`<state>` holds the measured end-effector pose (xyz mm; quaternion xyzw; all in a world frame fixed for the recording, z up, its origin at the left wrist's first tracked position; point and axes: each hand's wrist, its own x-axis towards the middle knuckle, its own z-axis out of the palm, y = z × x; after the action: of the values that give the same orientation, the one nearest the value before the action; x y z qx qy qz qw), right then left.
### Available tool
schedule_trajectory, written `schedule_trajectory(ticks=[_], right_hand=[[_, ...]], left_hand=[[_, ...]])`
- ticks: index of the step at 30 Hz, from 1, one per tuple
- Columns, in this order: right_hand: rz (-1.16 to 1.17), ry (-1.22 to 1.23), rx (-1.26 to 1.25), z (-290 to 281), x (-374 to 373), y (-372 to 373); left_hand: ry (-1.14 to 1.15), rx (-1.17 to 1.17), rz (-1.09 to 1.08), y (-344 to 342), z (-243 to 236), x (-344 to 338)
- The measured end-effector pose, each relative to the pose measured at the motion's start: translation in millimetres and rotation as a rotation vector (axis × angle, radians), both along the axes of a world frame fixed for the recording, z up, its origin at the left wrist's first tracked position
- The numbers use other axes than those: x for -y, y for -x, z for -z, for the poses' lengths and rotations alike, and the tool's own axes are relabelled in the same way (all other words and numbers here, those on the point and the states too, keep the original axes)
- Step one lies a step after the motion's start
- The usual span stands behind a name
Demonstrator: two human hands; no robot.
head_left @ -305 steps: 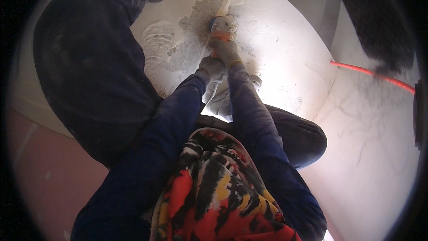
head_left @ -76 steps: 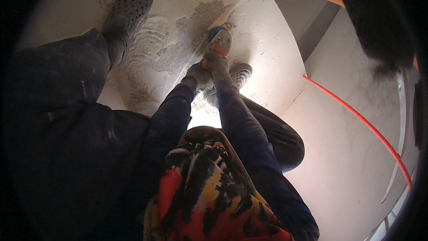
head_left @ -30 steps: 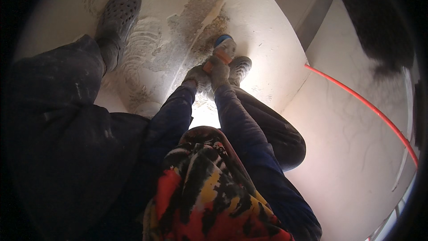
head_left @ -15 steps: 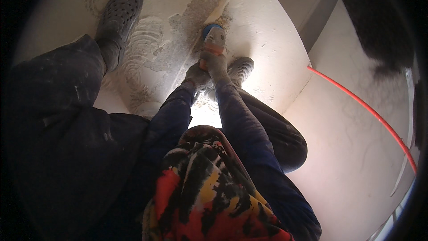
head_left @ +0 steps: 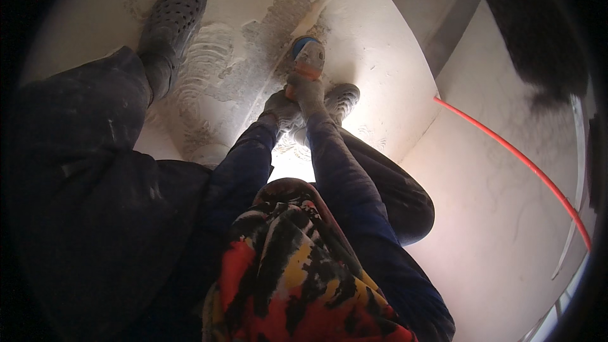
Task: The person kneels on a light-colored floor and uses an angle grinder to grind a patch of material. They hold the tool with both hands and move it back and forth over the same area, generating dust.
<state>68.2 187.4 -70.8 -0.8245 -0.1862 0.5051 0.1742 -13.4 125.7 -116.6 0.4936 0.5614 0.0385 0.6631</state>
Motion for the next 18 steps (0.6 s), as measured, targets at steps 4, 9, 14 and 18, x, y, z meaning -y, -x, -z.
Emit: schedule_trajectory(ticks=[4, 9, 14, 18], right_hand=[[-0.134, -0.044, -0.050, 4, 2, -2], [0.069, -0.031, 0.103, 1, 13, -5], [0.001, -0.051, 0.049, -7, 9, -6], [-0.013, -0.075, -0.036, -6, 0, 1]], left_hand=[[0.159, 0.000, -0.120, -3, 2, 6], [0.050, -0.001, -0.003, -7, 4, 5], [0.147, 0.069, -0.111, -7, -1, 5], [0.103, 0.014, -0.075, -2, -8, -2]])
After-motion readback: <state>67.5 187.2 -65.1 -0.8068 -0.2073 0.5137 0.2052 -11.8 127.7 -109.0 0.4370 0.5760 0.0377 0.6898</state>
